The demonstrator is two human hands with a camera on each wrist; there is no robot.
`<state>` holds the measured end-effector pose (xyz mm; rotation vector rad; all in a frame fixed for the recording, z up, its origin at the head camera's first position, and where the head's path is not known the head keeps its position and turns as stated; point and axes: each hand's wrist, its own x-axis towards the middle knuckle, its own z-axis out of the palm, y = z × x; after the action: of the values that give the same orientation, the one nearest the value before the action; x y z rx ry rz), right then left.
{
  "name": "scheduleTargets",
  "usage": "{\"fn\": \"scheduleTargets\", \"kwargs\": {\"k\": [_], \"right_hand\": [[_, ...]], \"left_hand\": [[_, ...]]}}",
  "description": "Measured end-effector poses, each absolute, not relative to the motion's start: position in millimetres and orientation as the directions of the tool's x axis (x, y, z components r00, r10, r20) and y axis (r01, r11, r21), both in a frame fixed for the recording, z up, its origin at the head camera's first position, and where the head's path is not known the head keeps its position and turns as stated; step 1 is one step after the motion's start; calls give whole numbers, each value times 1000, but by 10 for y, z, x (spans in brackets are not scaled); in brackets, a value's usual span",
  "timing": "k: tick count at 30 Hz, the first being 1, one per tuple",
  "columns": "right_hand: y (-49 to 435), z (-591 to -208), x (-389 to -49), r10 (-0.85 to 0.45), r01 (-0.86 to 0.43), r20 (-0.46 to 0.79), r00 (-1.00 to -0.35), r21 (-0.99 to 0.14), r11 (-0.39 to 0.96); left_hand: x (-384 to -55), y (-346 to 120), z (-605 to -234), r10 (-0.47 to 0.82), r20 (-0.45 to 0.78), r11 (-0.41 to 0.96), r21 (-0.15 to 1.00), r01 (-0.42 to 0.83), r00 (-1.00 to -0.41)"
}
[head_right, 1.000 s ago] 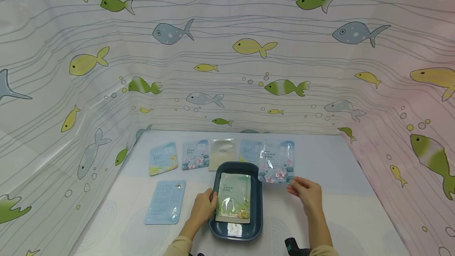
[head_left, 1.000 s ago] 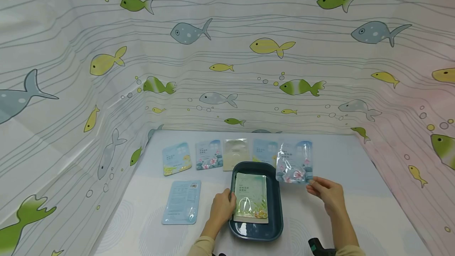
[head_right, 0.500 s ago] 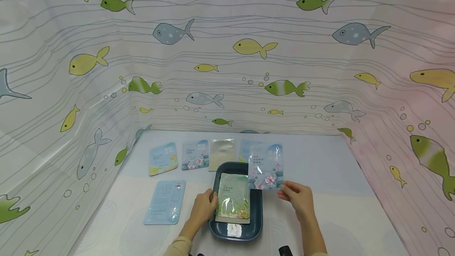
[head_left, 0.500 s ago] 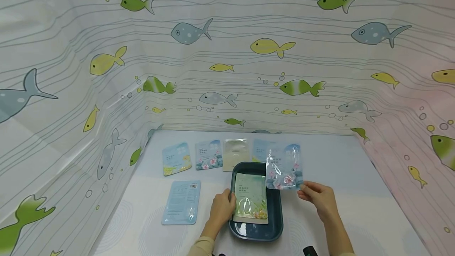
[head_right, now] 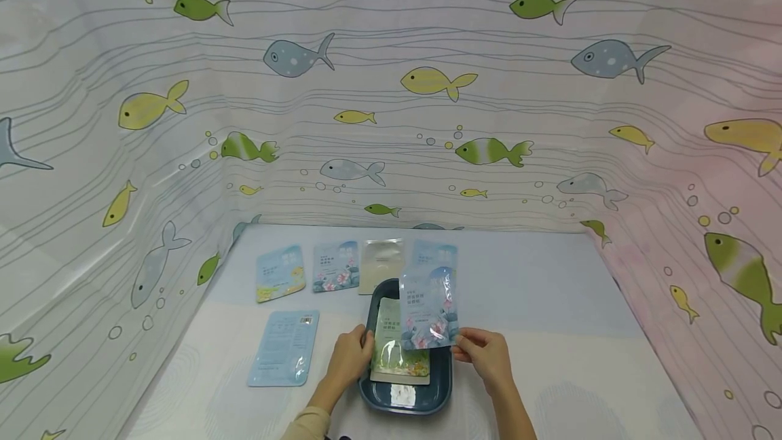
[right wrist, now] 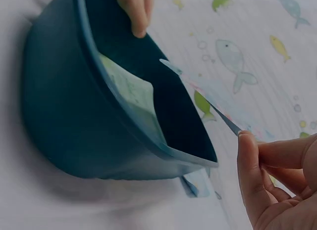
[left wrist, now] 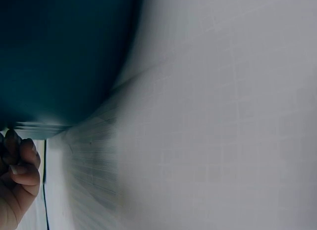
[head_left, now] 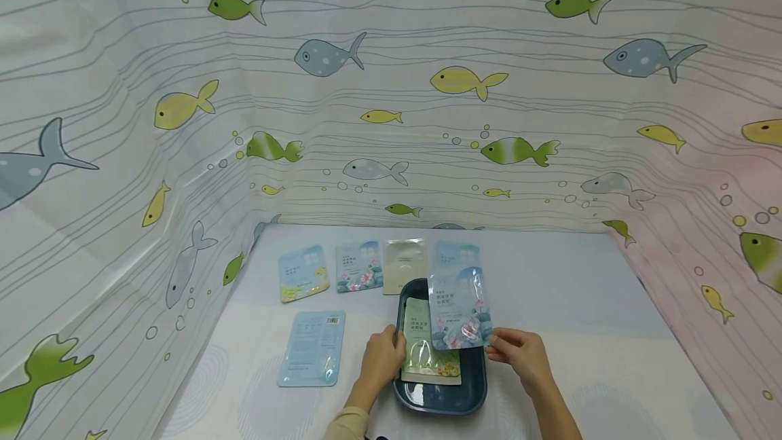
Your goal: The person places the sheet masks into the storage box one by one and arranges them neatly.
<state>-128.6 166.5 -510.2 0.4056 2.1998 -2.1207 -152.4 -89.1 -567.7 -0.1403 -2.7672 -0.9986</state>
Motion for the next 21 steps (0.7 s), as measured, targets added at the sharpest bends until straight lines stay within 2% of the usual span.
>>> {"fn": "scheduleTargets", "kwargs": {"k": [4, 8, 12, 21], "right_hand": [[1562, -5156, -1265, 154, 242, -236, -960, -970, 25], [1464, -5192, -1242, 165, 255, -243, -956, -965, 59], [1375, -5219, -1226, 166, 246, -227, -960, -963, 106], [1264, -5241, -1200, 160, 221, -191, -968, -956, 195]], "left_hand": [[-1533, -893, -5671, 27, 190, 761, 633, 143, -981], [-1533, -895, -5677, 28, 214, 765, 624, 159, -976], [-1535, -895, -5685, 29, 235, 770, 614, 172, -971], [-1541, -894, -5681, 29, 202, 770, 620, 151, -979]]}}
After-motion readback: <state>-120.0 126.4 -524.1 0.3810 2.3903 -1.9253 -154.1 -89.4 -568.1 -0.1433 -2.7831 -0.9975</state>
